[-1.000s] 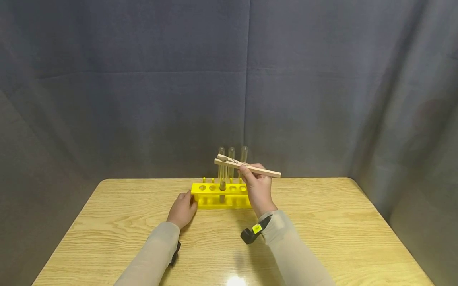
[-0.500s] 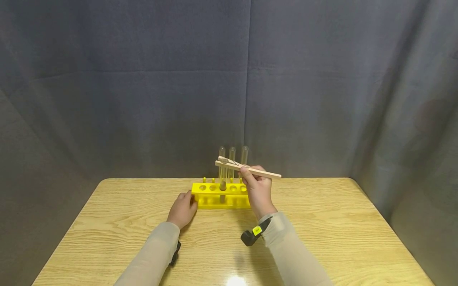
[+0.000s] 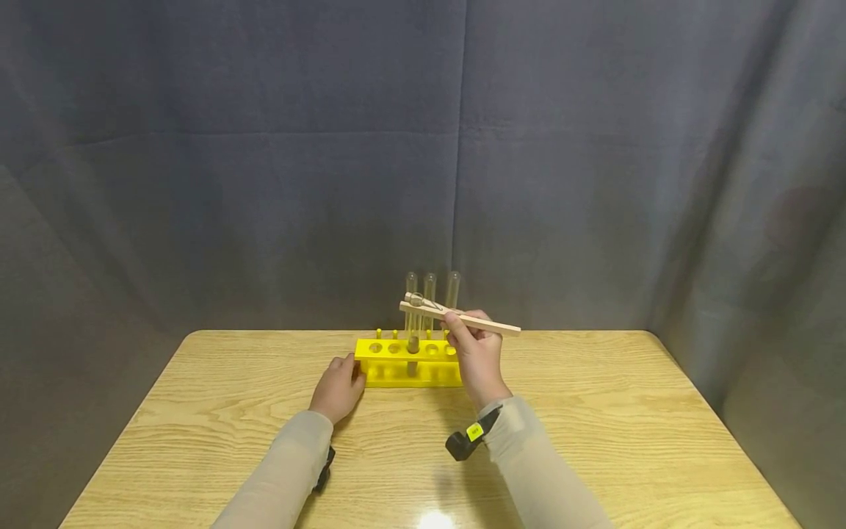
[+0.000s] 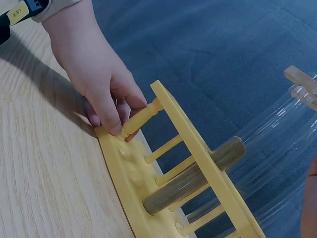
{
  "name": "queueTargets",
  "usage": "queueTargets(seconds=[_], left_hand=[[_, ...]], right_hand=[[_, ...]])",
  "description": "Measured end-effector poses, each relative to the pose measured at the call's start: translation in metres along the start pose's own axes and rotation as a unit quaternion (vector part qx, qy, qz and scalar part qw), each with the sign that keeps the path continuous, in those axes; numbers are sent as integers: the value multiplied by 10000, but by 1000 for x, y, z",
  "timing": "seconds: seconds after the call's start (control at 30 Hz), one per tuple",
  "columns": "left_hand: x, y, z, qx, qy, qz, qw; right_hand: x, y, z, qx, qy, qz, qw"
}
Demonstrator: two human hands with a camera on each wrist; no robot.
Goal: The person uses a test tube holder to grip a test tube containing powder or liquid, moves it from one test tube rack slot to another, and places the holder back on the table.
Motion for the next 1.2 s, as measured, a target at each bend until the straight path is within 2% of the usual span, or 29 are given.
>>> queueTargets(seconds=[0.47,0.6,0.77,1.2], left_hand=[[-3,1,0,74,-66,-5,10000],[-4,0,0,79,-78,-21,9999],[-6,0,-1,84,-50,-44,9999],[-3,0,1,71,-21,-49,10000]], right_hand=[[6,-3,1,-133,572,395,9975],[7,-4,0,-51,785,302,9964],[8,-5,-2,76,770,206,9968],[11,-7,0,59,849,298,9959]])
Point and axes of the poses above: each hand's wrist, its own y-axis towards the middle knuckle, its own z-axis out of the palm, x = y × z, the point moved 1 cm from there along y, towards the middle knuckle, and after that the axes turned 2 degrees about x, right-handed, at the moved point
